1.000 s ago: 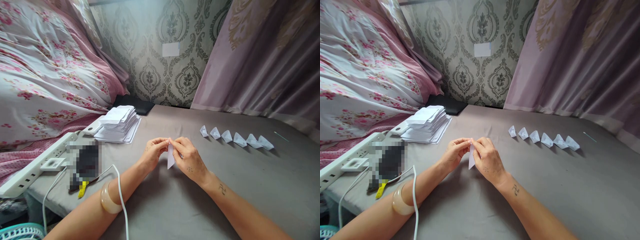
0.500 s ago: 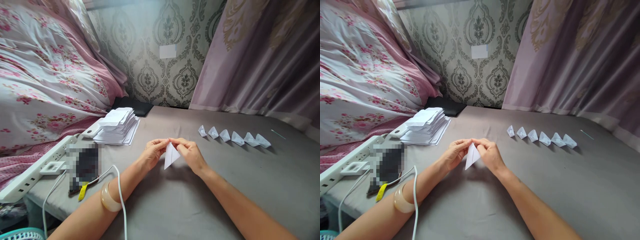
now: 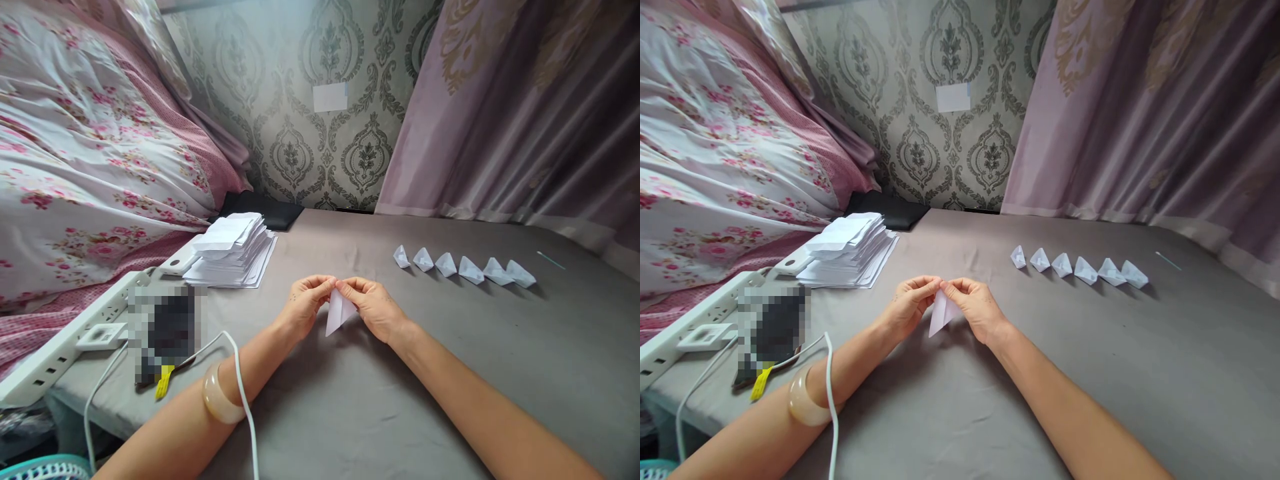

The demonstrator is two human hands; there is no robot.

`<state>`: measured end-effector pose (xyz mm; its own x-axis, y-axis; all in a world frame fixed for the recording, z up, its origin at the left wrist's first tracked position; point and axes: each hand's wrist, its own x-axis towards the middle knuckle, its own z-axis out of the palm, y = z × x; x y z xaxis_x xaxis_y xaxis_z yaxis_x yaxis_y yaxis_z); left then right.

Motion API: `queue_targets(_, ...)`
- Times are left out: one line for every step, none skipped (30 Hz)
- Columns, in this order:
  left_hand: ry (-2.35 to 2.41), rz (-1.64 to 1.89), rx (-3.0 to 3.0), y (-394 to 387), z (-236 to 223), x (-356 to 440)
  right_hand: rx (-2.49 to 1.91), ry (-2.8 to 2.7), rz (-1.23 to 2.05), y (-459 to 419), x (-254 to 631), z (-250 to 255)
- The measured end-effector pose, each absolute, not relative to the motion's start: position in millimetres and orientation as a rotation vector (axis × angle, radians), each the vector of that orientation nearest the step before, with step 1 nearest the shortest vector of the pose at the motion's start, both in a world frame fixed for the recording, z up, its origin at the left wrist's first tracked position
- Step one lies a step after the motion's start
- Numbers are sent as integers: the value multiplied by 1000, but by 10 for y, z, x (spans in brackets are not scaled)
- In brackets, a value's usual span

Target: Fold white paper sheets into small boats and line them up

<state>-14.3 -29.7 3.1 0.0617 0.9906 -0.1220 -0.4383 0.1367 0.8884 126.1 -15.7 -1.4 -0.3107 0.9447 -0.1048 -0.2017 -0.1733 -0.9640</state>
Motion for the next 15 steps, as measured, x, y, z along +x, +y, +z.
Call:
queue_targets(909, 1270, 787, -296, 29, -145, -970, -1166, 1651, -155, 1264, -17)
queue_targets(911, 1267, 785, -295, 27, -147, -963, -1157, 1666, -154, 1267, -20)
queue_targets(912, 1262, 784, -294, 26, -148, -959, -1150, 1678, -154, 1270, -23)
queue_targets(913, 1258, 784, -293, 26, -150, -955, -1144, 1690, -153, 1273, -27)
queue_targets(914, 1254, 785, -292, 26, -152, -951, -1141, 1700, -153, 1276, -30)
queue_targets(915, 1249, 785, -291, 26, -154, -947, -1140, 1709, -152, 1280, -32)
queue_targets(916, 1245, 785, -288, 26, -157, -944, -1141, 1717, -150, 1285, -33)
queue_targets(918, 1241, 783, -285, 26, -160, -942, -1143, 1726, -148, 1291, -33)
queue_targets(920, 1238, 779, -282, 25, -164, -940, -1147, 1733, -145, 1297, -31)
queue_targets(921, 1236, 774, -278, 23, -168, -939, -1151, 1739, -142, 1304, -29)
queue_targets(920, 1234, 770, -274, 21, -172, -939, -1155, 1743, -139, 1310, -25)
queue_targets(919, 1231, 768, -270, 19, -176, -940, -1159, 1744, -137, 1317, -20)
queue_targets(915, 1228, 768, -267, 16, -180, -943, -1161, 1744, -135, 1322, -14)
queue_targets(910, 1223, 770, -265, 14, -182, -947, -1163, 1745, -136, 1326, -8)
queue_targets(905, 1219, 773, -264, 13, -184, -950, -1162, 1747, -138, 1329, -2)
